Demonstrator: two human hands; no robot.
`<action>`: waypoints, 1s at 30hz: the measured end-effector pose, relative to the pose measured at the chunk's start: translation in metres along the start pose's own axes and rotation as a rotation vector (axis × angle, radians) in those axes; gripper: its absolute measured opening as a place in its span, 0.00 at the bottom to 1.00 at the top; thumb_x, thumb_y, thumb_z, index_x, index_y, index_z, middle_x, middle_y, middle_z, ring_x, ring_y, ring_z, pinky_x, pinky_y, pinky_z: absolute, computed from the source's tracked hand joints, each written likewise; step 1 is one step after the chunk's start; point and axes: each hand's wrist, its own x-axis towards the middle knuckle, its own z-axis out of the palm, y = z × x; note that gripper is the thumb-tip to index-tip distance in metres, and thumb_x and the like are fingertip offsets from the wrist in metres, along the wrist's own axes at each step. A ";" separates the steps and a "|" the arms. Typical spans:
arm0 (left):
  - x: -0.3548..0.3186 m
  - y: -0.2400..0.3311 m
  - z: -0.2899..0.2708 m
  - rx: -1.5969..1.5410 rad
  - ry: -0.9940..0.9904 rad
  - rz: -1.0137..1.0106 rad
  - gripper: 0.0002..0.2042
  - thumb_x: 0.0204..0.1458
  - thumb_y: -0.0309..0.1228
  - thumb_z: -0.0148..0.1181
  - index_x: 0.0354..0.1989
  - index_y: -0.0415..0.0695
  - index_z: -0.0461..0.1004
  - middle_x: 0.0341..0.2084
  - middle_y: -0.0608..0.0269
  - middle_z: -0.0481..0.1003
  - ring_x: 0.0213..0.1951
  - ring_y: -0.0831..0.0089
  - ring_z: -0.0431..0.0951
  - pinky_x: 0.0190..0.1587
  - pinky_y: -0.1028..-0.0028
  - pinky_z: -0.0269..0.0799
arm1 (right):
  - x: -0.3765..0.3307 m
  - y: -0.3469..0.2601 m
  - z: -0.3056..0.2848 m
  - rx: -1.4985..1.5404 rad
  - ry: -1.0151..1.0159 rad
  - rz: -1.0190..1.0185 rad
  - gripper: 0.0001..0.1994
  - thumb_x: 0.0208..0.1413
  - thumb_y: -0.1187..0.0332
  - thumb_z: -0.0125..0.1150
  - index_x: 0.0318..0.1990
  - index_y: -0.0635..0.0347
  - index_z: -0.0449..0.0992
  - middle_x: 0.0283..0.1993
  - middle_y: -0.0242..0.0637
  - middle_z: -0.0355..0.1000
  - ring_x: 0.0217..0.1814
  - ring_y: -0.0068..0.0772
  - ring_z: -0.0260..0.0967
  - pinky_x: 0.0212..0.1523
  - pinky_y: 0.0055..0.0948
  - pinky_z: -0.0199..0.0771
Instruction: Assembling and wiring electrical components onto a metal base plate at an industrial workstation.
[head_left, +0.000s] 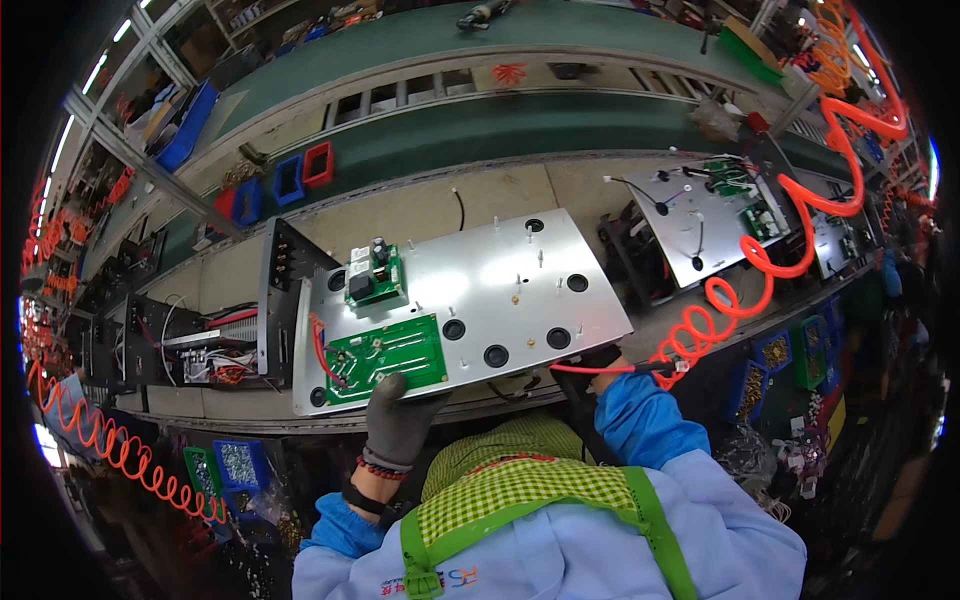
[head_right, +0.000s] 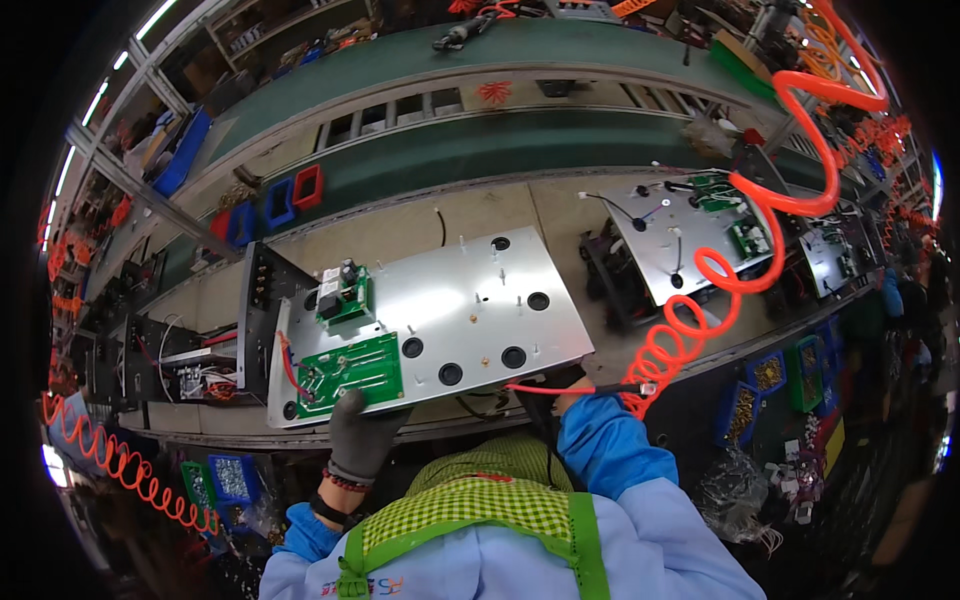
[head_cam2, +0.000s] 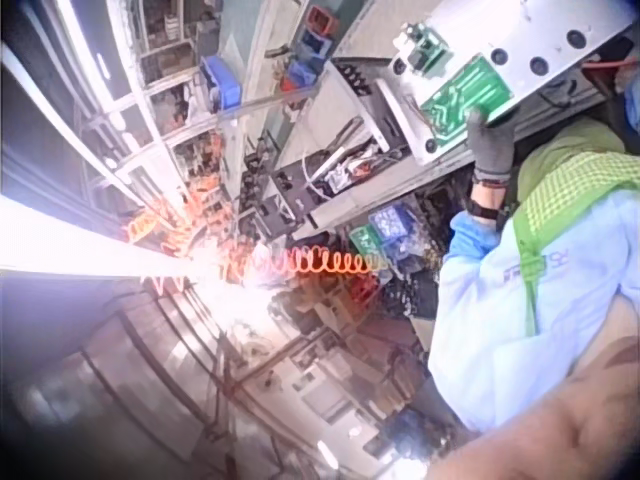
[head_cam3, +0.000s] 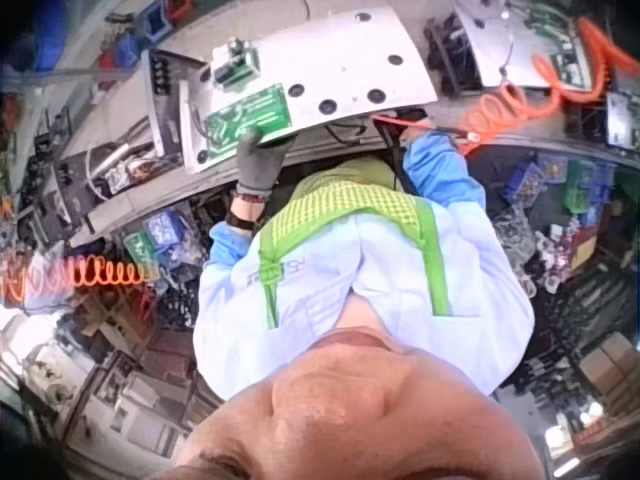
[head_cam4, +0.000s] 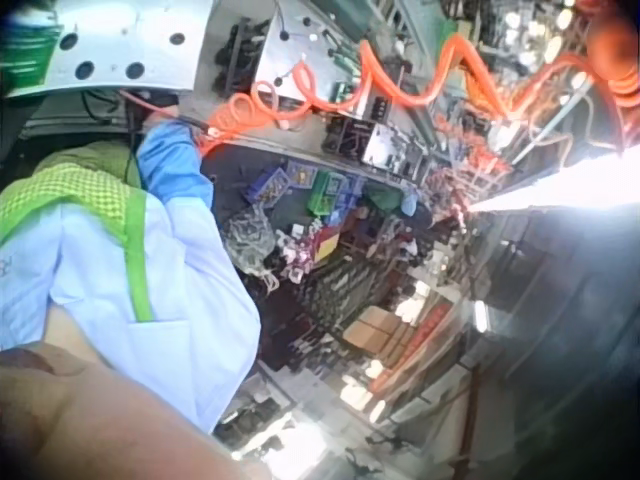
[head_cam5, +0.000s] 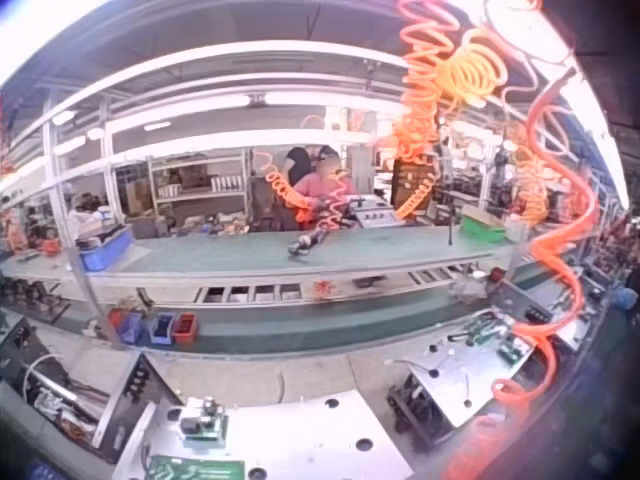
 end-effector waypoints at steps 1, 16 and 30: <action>0.004 0.001 -0.002 -0.029 -0.013 0.016 0.29 0.49 0.39 0.62 0.59 0.42 0.64 0.55 0.56 0.70 0.59 0.57 0.69 0.63 0.48 0.62 | 0.007 -0.001 0.003 0.012 -0.001 -0.001 0.24 0.49 0.58 0.59 0.51 0.66 0.73 0.41 0.42 0.76 0.38 0.35 0.76 0.41 0.34 0.77; 0.043 0.016 -0.033 0.052 0.186 0.001 0.21 0.57 0.42 0.53 0.57 0.50 0.65 0.53 0.61 0.71 0.57 0.61 0.71 0.56 0.48 0.68 | -0.023 -0.078 0.021 -0.301 -0.218 0.019 0.19 0.55 0.57 0.57 0.46 0.65 0.75 0.36 0.39 0.76 0.32 0.30 0.73 0.32 0.28 0.72; 0.064 0.067 -0.029 0.381 0.252 -0.151 0.29 0.56 0.54 0.55 0.61 0.52 0.61 0.53 0.52 0.69 0.48 0.50 0.76 0.49 0.54 0.77 | -0.027 -0.083 0.045 -0.130 -0.207 0.025 0.16 0.62 0.55 0.54 0.42 0.60 0.75 0.34 0.31 0.73 0.26 0.20 0.67 0.22 0.21 0.66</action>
